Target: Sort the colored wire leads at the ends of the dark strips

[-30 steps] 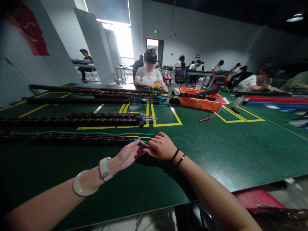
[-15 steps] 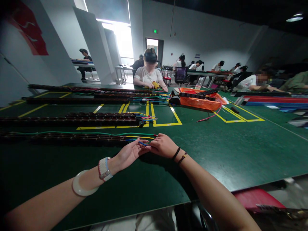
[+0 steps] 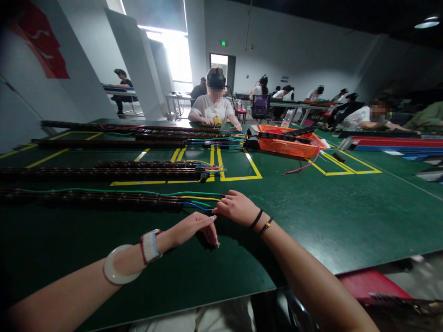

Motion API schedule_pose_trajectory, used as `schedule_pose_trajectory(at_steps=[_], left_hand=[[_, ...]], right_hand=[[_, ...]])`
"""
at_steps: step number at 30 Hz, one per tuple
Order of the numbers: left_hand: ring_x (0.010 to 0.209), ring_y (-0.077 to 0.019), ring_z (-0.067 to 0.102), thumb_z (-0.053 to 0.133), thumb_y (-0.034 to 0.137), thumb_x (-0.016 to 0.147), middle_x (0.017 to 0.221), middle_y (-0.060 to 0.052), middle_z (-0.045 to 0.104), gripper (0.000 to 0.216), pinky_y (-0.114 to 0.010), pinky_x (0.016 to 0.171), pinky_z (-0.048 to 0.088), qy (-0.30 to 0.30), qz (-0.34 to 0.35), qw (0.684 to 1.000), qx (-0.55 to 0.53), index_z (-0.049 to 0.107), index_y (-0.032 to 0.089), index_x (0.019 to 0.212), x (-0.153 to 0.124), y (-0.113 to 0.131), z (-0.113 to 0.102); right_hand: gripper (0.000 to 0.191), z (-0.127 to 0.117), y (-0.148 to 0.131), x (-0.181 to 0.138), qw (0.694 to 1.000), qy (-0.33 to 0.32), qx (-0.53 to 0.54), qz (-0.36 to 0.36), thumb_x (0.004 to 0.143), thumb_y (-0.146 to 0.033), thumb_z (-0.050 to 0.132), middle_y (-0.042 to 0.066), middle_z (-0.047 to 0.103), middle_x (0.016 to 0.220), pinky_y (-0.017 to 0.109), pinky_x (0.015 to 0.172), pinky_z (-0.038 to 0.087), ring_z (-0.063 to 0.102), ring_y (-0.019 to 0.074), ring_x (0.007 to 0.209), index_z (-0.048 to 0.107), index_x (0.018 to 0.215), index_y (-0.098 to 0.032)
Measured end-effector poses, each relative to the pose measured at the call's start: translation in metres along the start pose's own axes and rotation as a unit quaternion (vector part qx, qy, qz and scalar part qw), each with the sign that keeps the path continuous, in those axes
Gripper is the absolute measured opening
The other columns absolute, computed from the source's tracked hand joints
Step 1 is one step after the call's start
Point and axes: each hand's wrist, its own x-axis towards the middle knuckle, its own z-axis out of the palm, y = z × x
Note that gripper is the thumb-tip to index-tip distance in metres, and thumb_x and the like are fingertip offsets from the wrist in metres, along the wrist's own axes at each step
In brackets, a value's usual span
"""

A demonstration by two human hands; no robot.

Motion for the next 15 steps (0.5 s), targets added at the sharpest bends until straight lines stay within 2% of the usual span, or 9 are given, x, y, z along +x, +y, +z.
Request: schedule_pose_trajectory(at_steps=[6, 11, 15], left_hand=[[0.069, -0.0184, 0.066, 0.040, 0.045, 0.088, 0.076, -0.013, 0.072, 0.048, -0.025, 0.068, 0.049, -0.010, 0.008, 1.000, 0.016, 0.071, 0.012, 0.071, 0.000, -0.001, -0.002], [0.072, -0.0200, 0.067, 0.038, 0.042, 0.089, 0.077, -0.013, 0.072, 0.049, -0.027, 0.070, 0.049, -0.012, 0.014, 0.999, 0.037, 0.072, 0.013, 0.070, -0.001, -0.001, -0.002], [0.072, -0.0231, 0.067, 0.039, 0.040, 0.088, 0.068, -0.013, 0.070, 0.049, -0.032, 0.074, 0.049, -0.007, 0.014, 1.000, 0.021, 0.070, 0.014, 0.061, -0.002, 0.001, 0.000]], right_hand=[[0.028, 0.007, -0.003, -0.001, 0.998, -0.032, -0.013, -0.044, 0.096, -0.027, 0.036, 0.002, 0.059, 0.067, 0.030, 0.074, 0.033, 0.052, 0.0138, 0.065, 0.055, 0.078, -0.016], [0.022, 0.012, -0.006, 0.001, 0.996, -0.076, 0.001, -0.041, 0.093, -0.022, 0.039, 0.003, 0.062, 0.071, 0.031, 0.080, 0.034, 0.055, 0.0145, 0.068, 0.057, 0.082, -0.016], [0.023, 0.013, -0.007, 0.004, 0.994, -0.104, 0.018, -0.029, 0.091, -0.024, 0.042, 0.003, 0.065, 0.069, 0.032, 0.081, 0.034, 0.056, 0.0145, 0.065, 0.058, 0.078, -0.016]])
